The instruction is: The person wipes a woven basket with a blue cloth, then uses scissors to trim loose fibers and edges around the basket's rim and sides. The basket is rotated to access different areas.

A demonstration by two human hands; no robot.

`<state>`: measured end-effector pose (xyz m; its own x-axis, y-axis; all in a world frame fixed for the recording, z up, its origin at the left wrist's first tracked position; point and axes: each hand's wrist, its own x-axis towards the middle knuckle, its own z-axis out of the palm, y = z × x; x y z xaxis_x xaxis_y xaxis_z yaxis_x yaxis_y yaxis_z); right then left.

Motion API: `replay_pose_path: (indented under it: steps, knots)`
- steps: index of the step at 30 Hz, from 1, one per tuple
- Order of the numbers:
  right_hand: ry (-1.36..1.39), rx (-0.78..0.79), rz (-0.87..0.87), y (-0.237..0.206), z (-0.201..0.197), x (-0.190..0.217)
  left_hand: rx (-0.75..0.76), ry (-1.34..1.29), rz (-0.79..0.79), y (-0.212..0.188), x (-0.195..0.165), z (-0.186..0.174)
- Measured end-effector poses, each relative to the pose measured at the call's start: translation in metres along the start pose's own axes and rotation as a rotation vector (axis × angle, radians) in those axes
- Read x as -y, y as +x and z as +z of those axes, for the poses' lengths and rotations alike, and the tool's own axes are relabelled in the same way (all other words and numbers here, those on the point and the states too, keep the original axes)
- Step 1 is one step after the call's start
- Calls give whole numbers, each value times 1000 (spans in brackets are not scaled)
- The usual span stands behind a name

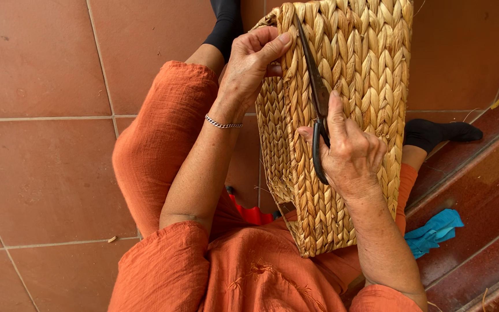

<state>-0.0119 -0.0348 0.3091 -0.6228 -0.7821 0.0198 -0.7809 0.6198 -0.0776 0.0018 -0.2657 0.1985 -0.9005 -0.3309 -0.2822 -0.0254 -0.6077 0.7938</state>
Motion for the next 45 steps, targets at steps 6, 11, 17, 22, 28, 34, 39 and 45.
replay_pose_path:
  steps: [6,11,17,22,28,34,39,45]
  knots:
    - [452,-122,161,-26,0,-19,-38,-28,-13,-3,-4,8]
    - [486,-228,421,-70,-19,-52,-164,61,-48,-7,-8,31]
    - [342,-196,623,-125,-24,-92,-45,187,50,-10,3,47]
    - [426,-183,702,-164,-10,-114,-1,97,150,-8,18,50]
    - [489,-178,802,-184,3,-140,-8,-37,77,-8,27,56]
    - [540,-162,839,-202,10,-160,-6,93,-119,-16,39,77]
    - [544,-229,888,-245,19,-182,7,62,-98,-15,47,84]
    - [683,-306,1025,-321,32,-193,50,-71,-84,-9,70,62]
